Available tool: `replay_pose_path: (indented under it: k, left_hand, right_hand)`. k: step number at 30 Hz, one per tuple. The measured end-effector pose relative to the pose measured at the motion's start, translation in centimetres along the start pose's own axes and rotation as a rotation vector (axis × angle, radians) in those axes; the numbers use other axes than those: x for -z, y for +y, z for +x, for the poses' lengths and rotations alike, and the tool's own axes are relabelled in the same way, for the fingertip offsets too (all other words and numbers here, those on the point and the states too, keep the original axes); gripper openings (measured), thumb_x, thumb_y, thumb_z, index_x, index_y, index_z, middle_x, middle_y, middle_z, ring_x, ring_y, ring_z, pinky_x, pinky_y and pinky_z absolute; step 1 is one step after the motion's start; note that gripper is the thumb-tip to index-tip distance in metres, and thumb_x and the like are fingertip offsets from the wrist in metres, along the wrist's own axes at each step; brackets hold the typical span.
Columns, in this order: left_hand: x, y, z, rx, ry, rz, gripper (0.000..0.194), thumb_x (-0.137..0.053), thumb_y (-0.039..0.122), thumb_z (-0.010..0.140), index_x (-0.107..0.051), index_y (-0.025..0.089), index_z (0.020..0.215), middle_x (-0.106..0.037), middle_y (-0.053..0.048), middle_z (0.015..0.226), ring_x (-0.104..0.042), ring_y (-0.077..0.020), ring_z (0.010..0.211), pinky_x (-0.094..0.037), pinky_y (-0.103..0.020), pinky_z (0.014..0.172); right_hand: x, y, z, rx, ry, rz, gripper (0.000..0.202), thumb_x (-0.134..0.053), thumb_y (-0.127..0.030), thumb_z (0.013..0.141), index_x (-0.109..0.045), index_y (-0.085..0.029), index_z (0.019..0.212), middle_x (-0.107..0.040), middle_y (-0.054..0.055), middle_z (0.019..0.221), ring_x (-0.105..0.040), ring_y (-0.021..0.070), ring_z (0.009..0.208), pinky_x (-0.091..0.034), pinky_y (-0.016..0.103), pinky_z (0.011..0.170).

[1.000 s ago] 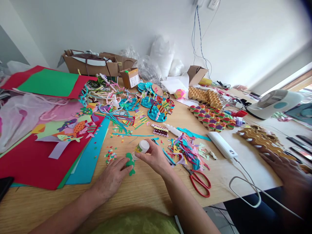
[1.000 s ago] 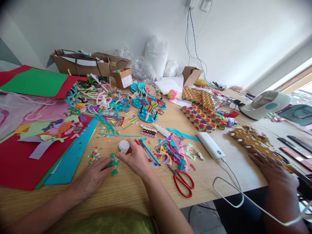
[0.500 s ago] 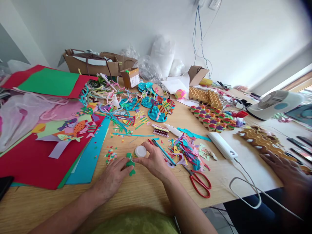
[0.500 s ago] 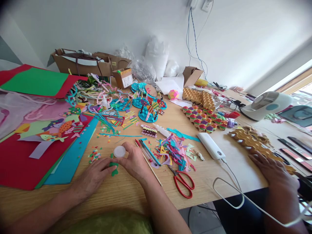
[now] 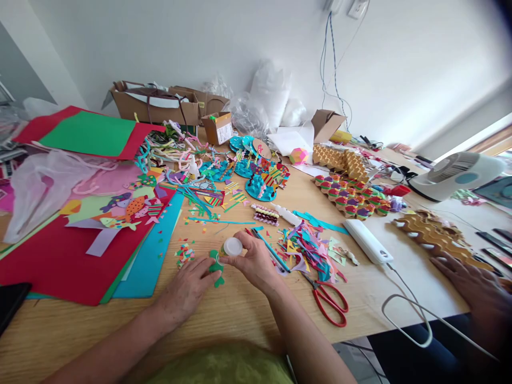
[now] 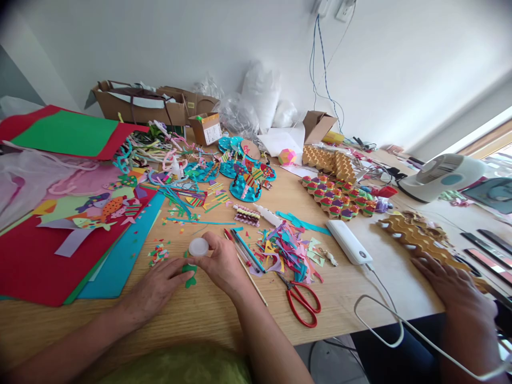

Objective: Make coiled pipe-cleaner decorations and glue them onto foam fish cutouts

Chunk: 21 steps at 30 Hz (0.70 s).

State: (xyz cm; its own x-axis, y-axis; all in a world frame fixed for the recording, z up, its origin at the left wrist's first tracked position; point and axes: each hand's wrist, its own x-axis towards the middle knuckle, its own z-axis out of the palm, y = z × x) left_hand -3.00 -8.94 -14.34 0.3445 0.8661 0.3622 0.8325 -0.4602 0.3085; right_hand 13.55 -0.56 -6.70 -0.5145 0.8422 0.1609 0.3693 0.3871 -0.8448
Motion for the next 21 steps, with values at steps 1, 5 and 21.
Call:
replay_pose_path:
  k: [1, 5, 21]
  left_hand:
    - [-0.01, 0.00, -0.01, -0.001, 0.001, 0.006, 0.029, -0.035, 0.021, 0.091, -0.062, 0.026, 0.101, -0.060, -0.004, 0.108, -0.050, -0.0191, 0.102, -0.044, -0.037, 0.086]
    - [-0.10, -0.06, -0.07, -0.016, 0.004, 0.024, 0.030, -0.034, 0.019, 0.091, -0.063, 0.024, 0.100, -0.059, -0.005, 0.108, -0.050, -0.0202, 0.102, -0.045, -0.038, 0.086]
    - [0.01, 0.03, 0.10, -0.007, -0.012, 0.004, 0.033, -0.031, 0.022, 0.092, -0.063, 0.024, 0.098, -0.059, -0.006, 0.105, -0.050, -0.0198, 0.099, -0.044, -0.038, 0.084]
  right_hand:
    - [-0.02, -0.04, 0.02, -0.005, 0.000, 0.002, 0.025, -0.067, -0.034, 0.067, -0.049, -0.019, 0.062, -0.049, -0.005, 0.060, -0.044, 0.0105, 0.059, -0.032, 0.020, 0.053]
    - [-0.08, -0.21, 0.08, -0.010, 0.001, 0.022, 0.025, -0.067, -0.034, 0.066, -0.048, -0.019, 0.061, -0.048, -0.005, 0.060, -0.044, 0.0103, 0.058, -0.032, 0.019, 0.053]
    - [0.20, -0.28, -0.21, 0.037, -0.050, -0.032, 0.021, -0.067, -0.030, 0.068, -0.049, -0.018, 0.065, -0.050, -0.005, 0.062, -0.043, 0.0103, 0.059, -0.031, 0.020, 0.053]
